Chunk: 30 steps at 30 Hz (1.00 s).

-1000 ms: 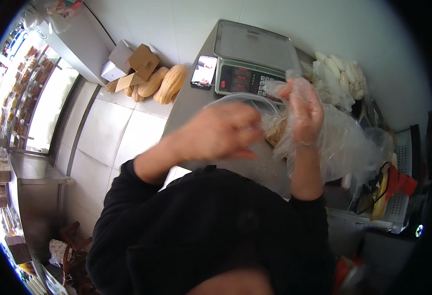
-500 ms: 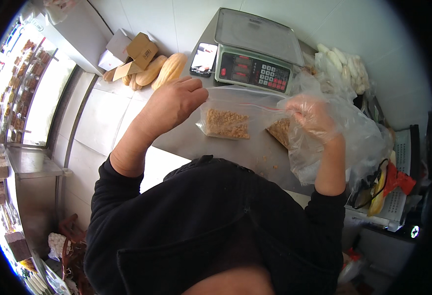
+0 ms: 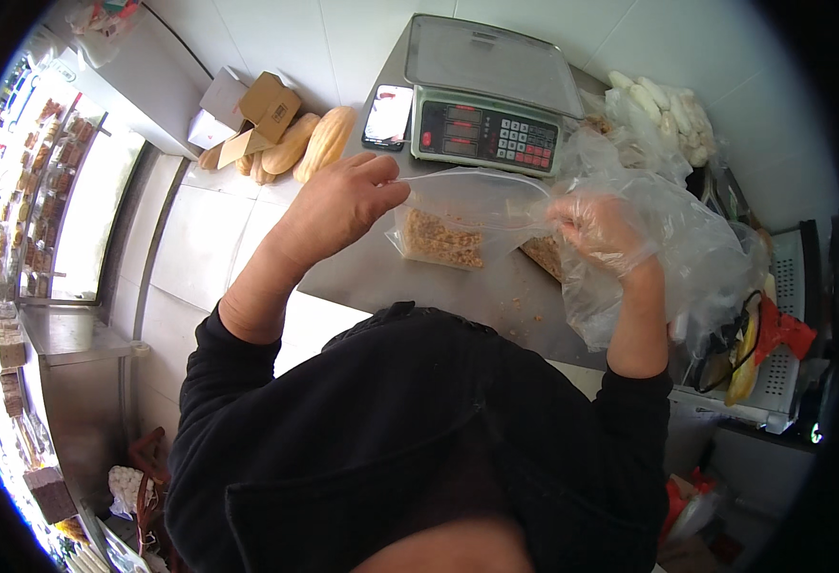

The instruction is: The person portions dry grain-like food into clear plastic bags, places each bag on a digital scale to check weight, and stacks the filled bags on the counter. The person handles the bags and scale repeatedly throughout the clip.

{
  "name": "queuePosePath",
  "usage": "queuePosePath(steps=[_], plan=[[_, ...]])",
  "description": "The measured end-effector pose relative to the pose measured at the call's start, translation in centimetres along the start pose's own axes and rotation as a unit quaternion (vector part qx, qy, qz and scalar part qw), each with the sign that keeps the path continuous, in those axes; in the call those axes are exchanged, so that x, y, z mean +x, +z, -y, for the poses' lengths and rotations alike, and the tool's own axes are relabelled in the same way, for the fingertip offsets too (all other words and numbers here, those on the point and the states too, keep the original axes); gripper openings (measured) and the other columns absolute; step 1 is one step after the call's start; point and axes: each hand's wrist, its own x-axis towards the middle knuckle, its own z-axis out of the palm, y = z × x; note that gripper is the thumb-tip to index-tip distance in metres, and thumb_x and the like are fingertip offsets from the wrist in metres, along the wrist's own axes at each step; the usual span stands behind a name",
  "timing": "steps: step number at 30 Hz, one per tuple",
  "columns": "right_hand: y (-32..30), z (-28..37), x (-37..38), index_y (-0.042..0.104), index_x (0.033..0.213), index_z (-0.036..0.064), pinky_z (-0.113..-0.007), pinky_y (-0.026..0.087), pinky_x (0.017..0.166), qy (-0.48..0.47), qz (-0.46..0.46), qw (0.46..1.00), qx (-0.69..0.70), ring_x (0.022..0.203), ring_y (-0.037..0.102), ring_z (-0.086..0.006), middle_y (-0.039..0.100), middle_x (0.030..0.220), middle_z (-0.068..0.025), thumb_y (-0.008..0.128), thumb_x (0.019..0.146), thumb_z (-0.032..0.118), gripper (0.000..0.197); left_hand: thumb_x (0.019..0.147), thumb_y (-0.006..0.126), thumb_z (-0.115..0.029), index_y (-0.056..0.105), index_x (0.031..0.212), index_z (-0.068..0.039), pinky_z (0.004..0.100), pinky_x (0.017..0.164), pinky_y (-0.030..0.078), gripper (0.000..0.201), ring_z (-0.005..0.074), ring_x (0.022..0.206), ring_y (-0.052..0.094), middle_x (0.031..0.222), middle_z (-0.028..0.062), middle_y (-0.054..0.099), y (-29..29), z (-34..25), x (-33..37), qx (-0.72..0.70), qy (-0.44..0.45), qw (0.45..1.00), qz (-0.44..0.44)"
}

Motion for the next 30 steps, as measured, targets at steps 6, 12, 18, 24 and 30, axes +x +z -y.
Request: queuePosePath(steps=[6, 12, 18, 24, 30], plan=[[0.1, 2.4, 1.0, 0.066, 0.100, 0.0075, -0.036, 0.050, 0.069, -0.086, -0.167, 0.980, 0.059, 0.075, 0.063, -0.0280, 0.065, 0.084, -0.0126, 0.061, 0.078, 0.004, 0.024, 0.072, 0.061, -0.002, 0.061, 0.088, -0.007, 0.0340, 0.068, 0.052, 0.016, 0.0258, 0.088, 0.060, 0.101, 0.0079, 0.056, 0.2, -0.8, 0.0, 0.001, 0.013, 0.999, -0.036], [3.5, 5.5, 8.1, 0.064, 0.095, 0.0049, -0.039, 0.049, 0.074, -0.115, 0.211, 0.968, -0.078, 0.079, 0.061, -0.0331, 0.064, 0.087, -0.0159, 0.057, 0.076, 0.007, 0.021, 0.072, 0.060, -0.001, 0.057, 0.086, -0.005, 0.0351, 0.067, 0.052, 0.014, 0.0278, 0.087, 0.060, 0.102, 0.0103, 0.055, 0.6, -1.7, 0.1, -0.035, 0.005, 0.999, -0.023], [8.3, 7.2, 10.7, 0.063, 0.098, 0.0053, -0.040, 0.049, 0.077, -0.066, 0.313, 0.944, -0.082, 0.087, 0.062, -0.0325, 0.065, 0.095, -0.0140, 0.058, 0.080, 0.022, 0.025, 0.074, 0.059, -0.002, 0.054, 0.082, -0.001, 0.0368, 0.069, 0.051, 0.009, 0.0305, 0.085, 0.059, 0.098, 0.0124, 0.055, 0.9, -2.1, 0.5, -0.085, 0.012, 0.996, -0.034], [11.8, 5.1, 8.9, 0.063, 0.099, 0.0057, -0.041, 0.048, 0.077, -0.055, 0.300, 0.951, 0.040, 0.089, 0.061, -0.0330, 0.065, 0.096, -0.0149, 0.058, 0.081, 0.024, 0.027, 0.075, 0.062, 0.001, 0.054, 0.076, 0.000, 0.0356, 0.068, 0.051, 0.008, 0.0310, 0.080, 0.059, 0.095, 0.0135, 0.055, 2.8, -3.4, 0.9, -0.161, 0.060, 0.984, -0.048], [14.1, 2.7, 7.4, 0.063, 0.101, 0.0061, -0.041, 0.048, 0.078, 0.024, 0.236, 0.935, 0.264, 0.091, 0.061, -0.0334, 0.065, 0.098, -0.0158, 0.058, 0.082, 0.026, 0.028, 0.075, 0.071, -0.011, 0.049, 0.121, -0.002, 0.0388, 0.083, 0.049, 0.052, 0.0332, 0.097, 0.058, 0.118, 0.0163, 0.053, 6.8, -0.5, -0.5, -0.244, -0.049, 0.963, -0.101]])
